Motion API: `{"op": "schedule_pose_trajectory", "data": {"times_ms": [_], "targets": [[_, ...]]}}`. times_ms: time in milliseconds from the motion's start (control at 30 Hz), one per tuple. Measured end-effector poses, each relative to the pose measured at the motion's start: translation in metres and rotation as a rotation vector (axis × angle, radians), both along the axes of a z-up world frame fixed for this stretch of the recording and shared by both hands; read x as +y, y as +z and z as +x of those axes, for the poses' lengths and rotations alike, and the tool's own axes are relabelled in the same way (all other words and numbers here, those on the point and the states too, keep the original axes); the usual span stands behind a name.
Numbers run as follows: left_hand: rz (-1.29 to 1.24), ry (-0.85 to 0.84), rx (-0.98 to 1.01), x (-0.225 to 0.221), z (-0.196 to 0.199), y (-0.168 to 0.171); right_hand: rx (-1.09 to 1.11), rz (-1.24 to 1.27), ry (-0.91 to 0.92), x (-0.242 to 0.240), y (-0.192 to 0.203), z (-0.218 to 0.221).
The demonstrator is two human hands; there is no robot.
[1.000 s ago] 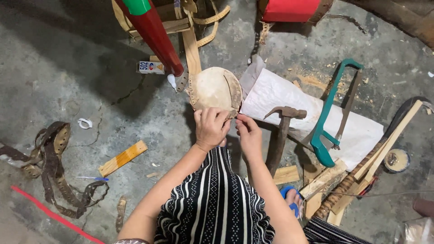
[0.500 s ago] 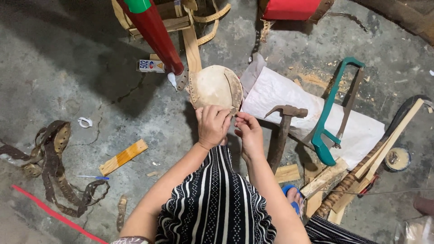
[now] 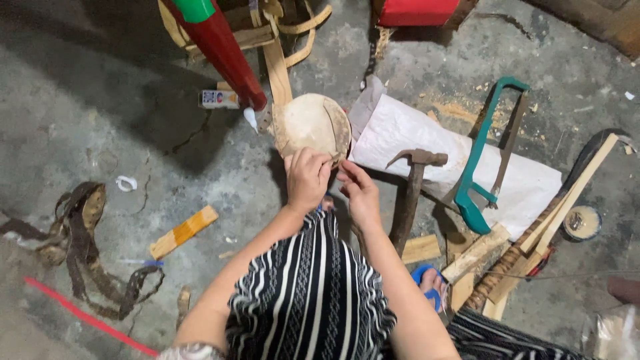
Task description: Attaching a leather skin to a drum frame by stretching it and securing it with a hammer.
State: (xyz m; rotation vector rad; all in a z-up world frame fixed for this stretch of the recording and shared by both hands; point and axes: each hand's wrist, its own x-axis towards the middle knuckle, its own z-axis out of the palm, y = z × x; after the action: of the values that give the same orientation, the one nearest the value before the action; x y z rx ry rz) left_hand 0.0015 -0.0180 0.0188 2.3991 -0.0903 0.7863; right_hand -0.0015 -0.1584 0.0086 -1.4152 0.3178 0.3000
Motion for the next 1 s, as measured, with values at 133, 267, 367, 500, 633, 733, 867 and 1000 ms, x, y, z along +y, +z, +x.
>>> {"op": "schedule_pose_trajectory", "data": {"times_ms": [133, 267, 367, 500, 633, 733, 867, 1000], "targets": [[0.054, -0.012, -0.015, -0.003, -0.002, 0.012, 0.004, 0.053, -0.028, 0.004, 0.025, -0.004], [0.103, -0.024, -0.007, -0.001, 0.000, 0.010, 0.125, 0.158, -0.066, 0.003, 0.022, 0.001], [0.164, -0.019, -0.013, 0.000, -0.001, -0.002, 0.138, 0.173, -0.069, 0.000, 0.016, 0.002], [0.257, -0.002, -0.059, 0.002, 0.003, -0.008, 0.121, 0.146, -0.063, 0.002, 0.023, 0.003], [0.292, 0.018, -0.084, 0.001, 0.002, -0.007, -0.023, 0.022, 0.008, -0.004, -0.003, 0.003], [0.308, 0.021, -0.144, -0.002, 0.004, -0.001, -0.560, -0.490, 0.012, -0.004, 0.009, 0.010], [0.301, 0.031, -0.161, 0.000, 0.005, -0.007, -0.903, -0.779, 0.169, -0.005, 0.019, 0.029], [0.260, 0.021, -0.159, 0.000, 0.006, -0.004, -0.911, -0.911, 0.370, -0.003, 0.024, 0.043]]}}
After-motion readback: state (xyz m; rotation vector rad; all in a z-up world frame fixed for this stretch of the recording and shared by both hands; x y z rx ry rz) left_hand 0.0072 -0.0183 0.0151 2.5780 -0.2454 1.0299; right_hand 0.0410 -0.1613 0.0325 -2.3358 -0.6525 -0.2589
